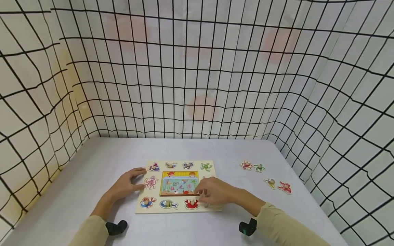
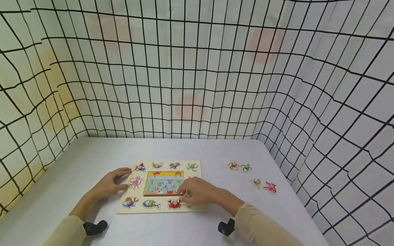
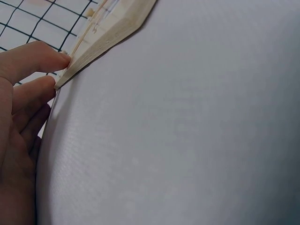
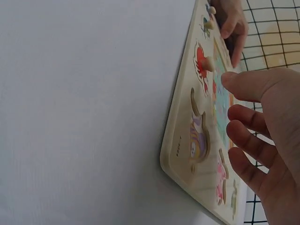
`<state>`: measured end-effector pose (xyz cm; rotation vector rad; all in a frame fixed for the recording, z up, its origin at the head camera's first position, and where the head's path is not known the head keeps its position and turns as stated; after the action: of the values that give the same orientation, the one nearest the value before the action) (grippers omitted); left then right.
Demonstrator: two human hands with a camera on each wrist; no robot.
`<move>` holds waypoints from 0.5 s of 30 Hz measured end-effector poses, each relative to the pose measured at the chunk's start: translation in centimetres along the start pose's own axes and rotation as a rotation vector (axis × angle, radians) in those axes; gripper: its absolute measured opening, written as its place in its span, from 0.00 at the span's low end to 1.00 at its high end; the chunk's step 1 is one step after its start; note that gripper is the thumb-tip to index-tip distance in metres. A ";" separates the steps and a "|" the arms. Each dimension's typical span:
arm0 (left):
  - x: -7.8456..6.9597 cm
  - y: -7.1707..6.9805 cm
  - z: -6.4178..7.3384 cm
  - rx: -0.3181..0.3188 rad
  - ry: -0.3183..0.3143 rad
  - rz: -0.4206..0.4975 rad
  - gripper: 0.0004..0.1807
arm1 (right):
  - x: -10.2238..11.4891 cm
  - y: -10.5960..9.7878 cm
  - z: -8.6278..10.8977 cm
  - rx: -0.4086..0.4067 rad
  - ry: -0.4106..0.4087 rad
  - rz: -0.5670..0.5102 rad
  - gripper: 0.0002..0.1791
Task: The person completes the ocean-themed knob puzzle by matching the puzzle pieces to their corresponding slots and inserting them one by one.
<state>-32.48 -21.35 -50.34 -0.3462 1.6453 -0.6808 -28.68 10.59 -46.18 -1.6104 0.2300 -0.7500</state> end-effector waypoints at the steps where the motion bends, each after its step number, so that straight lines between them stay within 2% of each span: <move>1: 0.0 0.0 0.0 -0.001 -0.002 0.003 0.38 | -0.1 -0.1 0.1 -0.004 0.005 0.006 0.12; 15: 0.2 -0.1 0.0 -0.002 -0.002 0.005 0.37 | -2.4 -1.8 1.6 -0.049 0.104 0.002 0.12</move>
<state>-32.53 -21.51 -50.45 -0.3438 1.6444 -0.6750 -30.07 13.62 -45.32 -1.6188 0.3272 -0.8335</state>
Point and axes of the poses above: each hand's wrist, its own z-axis away from the middle knuckle, its own y-axis out of the palm, x = y × z, the point moved 7 cm from there along -z, towards the middle knuckle, and after that the axes turned 6 degrees about z, right-handed, at the moved point
